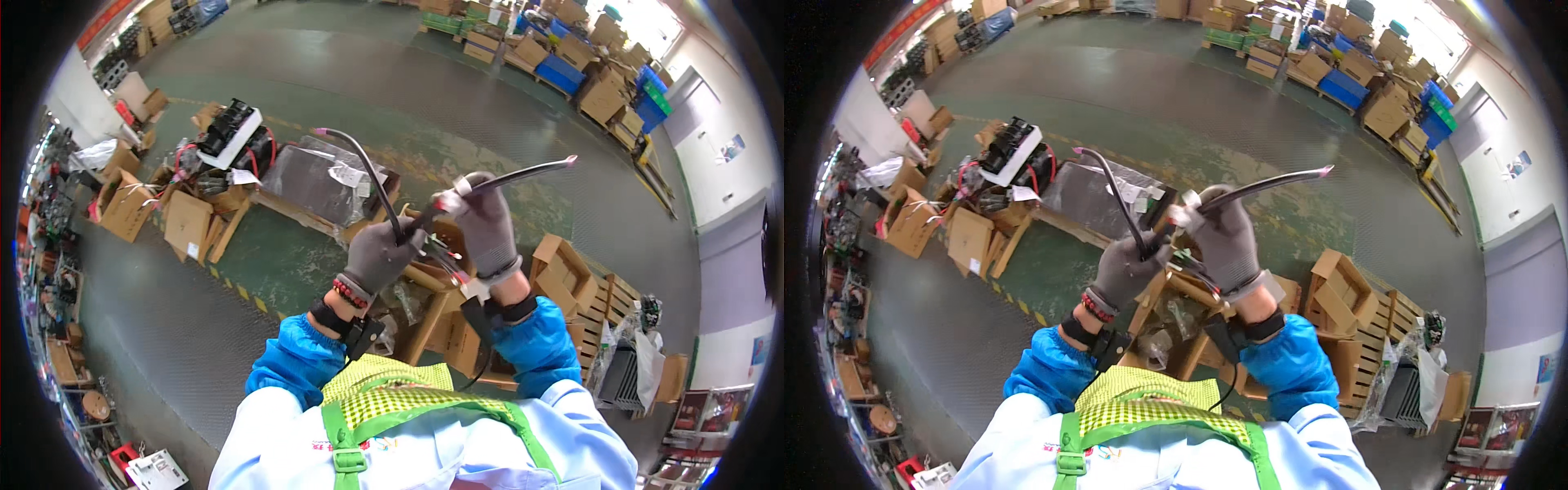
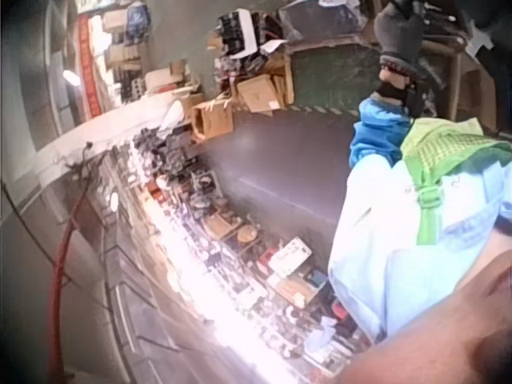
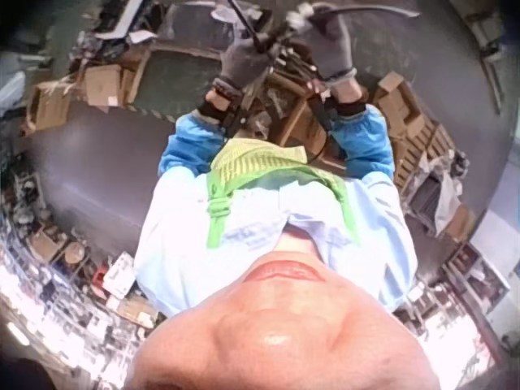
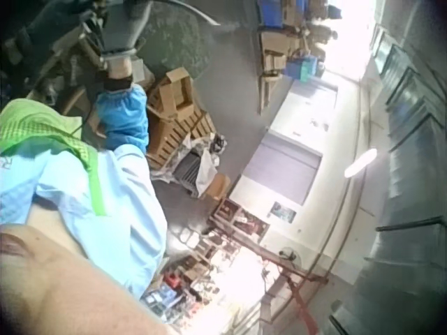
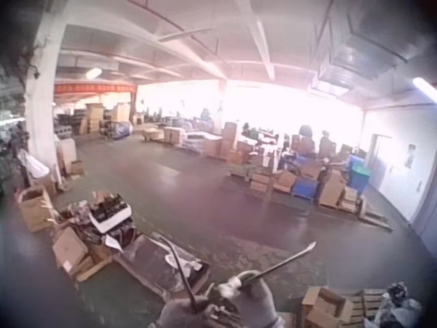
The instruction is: Connecting electrical cables to an inverter unit and preparing a transformer assembly in a workshop.
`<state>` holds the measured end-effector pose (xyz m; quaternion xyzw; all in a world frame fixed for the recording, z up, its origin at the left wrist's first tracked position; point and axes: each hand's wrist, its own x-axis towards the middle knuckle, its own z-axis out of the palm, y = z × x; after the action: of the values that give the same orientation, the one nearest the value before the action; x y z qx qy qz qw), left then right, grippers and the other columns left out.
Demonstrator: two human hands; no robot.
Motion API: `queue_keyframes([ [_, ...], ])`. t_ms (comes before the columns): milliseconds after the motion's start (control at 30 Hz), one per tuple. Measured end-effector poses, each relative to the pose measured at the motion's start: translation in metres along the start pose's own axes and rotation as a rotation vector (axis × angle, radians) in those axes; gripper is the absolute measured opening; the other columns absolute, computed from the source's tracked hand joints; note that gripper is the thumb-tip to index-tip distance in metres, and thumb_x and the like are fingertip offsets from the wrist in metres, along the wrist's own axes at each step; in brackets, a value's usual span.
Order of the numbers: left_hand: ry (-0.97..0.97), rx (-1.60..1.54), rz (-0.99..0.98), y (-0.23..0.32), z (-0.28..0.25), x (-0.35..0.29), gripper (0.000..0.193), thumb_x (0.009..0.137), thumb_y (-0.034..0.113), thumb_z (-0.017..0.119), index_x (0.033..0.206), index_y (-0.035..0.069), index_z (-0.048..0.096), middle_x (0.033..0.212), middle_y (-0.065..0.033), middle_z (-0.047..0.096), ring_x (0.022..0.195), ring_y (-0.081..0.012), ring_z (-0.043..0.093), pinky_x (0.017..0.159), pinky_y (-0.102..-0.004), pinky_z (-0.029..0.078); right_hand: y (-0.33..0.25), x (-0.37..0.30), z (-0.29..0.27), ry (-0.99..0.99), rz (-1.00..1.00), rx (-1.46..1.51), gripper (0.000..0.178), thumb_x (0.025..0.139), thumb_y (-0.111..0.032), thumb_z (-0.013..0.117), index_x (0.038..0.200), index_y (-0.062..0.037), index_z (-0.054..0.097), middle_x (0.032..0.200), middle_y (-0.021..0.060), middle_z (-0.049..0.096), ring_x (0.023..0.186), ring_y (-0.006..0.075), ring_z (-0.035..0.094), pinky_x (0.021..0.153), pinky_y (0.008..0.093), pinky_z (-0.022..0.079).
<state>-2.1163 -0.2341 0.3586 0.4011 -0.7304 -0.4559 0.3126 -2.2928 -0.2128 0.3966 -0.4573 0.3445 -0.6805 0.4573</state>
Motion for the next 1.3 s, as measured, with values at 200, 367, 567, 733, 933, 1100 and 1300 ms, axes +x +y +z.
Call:
queue_keyframes([
  [200,-0.052,-0.537,-0.123,0.007,-0.034,-0.062,0.021,0.094,0.013,0.059,0.11,0.0,0.064,0.091,-0.0026,0.065,0.073,-0.0077,0.062,0.063,-0.0226,0.051,-0.084,-0.029,0.014,0.081,-0.024,0.216,0.014,0.097,-0.013,0.056,0.108,-0.0067,0.052,0.091,0.006,0.058,0.086,0.0223,0.065,0.079,0.0407,0.056],
  [367,-0.035,-0.625,-0.037,0.004,-0.063,-0.122,0.04,0.093,0.021,0.064,0.126,0.002,0.056,0.085,0.0038,0.062,0.072,-0.005,0.058,0.063,-0.0183,0.046,-0.079,-0.061,0.089,-0.115,0.074,0.493,0.015,0.096,-0.016,0.058,0.107,-0.0083,0.052,0.09,0.0074,0.059,0.092,0.0257,0.064,0.084,0.0462,0.055],
  [567,-0.082,-0.591,0.198,-0.009,-0.093,-0.212,0.036,0.092,0.019,0.065,0.124,0.004,0.059,0.096,0.0003,0.065,0.085,-0.0049,0.056,0.073,-0.0222,0.047,-0.036,-0.103,0.211,-0.215,0.174,0.649,0.014,0.098,-0.021,0.054,0.106,-0.0098,0.051,0.087,0.006,0.058,0.09,0.0231,0.064,0.081,0.0412,0.056],
  [733,0.151,-0.462,0.155,-0.042,-0.121,-0.266,0.017,0.092,0.023,0.065,0.095,0.006,0.064,0.082,0.0046,0.06,0.075,-0.0062,0.053,0.066,-0.0239,0.045,-0.046,-0.095,0.264,-0.507,0.548,1.055,0.022,0.096,-0.03,0.057,0.094,-0.0077,0.053,0.076,-0.0011,0.051,0.068,0.0106,0.051,0.061,0.0263,0.048],
  [933,0.43,-0.109,-0.113,-0.128,-0.16,-0.317,0.021,0.089,0.025,0.065,0.088,0.005,0.068,0.073,0.0016,0.062,0.066,-0.0077,0.055,0.06,-0.0266,0.045,-0.158,-0.093,0.248,-0.577,0.23,1.18,0.021,0.098,-0.017,0.051,0.114,-0.0042,0.058,0.081,0.0003,0.051,0.061,0.0072,0.041,0.048,0.019,0.037],
  [1100,0.471,-0.305,-0.23,-0.127,-0.193,-0.329,0.026,0.09,0.032,0.064,0.087,0.007,0.068,0.07,0.0034,0.061,0.061,-0.0054,0.054,0.053,-0.023,0.041,-0.158,-0.108,0.245,-0.469,0.114,0.232,0.032,0.099,-0.023,0.049,0.122,-0.0019,0.056,0.099,0.0084,0.062,0.064,0.0053,0.046,0.04,0.0166,0.03],
  [1300,0.102,-0.526,-0.219,-0.066,-0.18,-0.284,0.036,0.093,0.044,0.058,0.104,0.011,0.067,0.083,0.0042,0.064,0.065,-0.0048,0.055,0.056,-0.0203,0.041,-0.038,-0.16,0.208,-0.413,0.621,-0.194,0.048,0.097,-0.033,0.052,0.135,-0.0021,0.047,0.111,0.0054,0.062,0.062,0.0089,0.061,0.043,0.0177,0.037],
])
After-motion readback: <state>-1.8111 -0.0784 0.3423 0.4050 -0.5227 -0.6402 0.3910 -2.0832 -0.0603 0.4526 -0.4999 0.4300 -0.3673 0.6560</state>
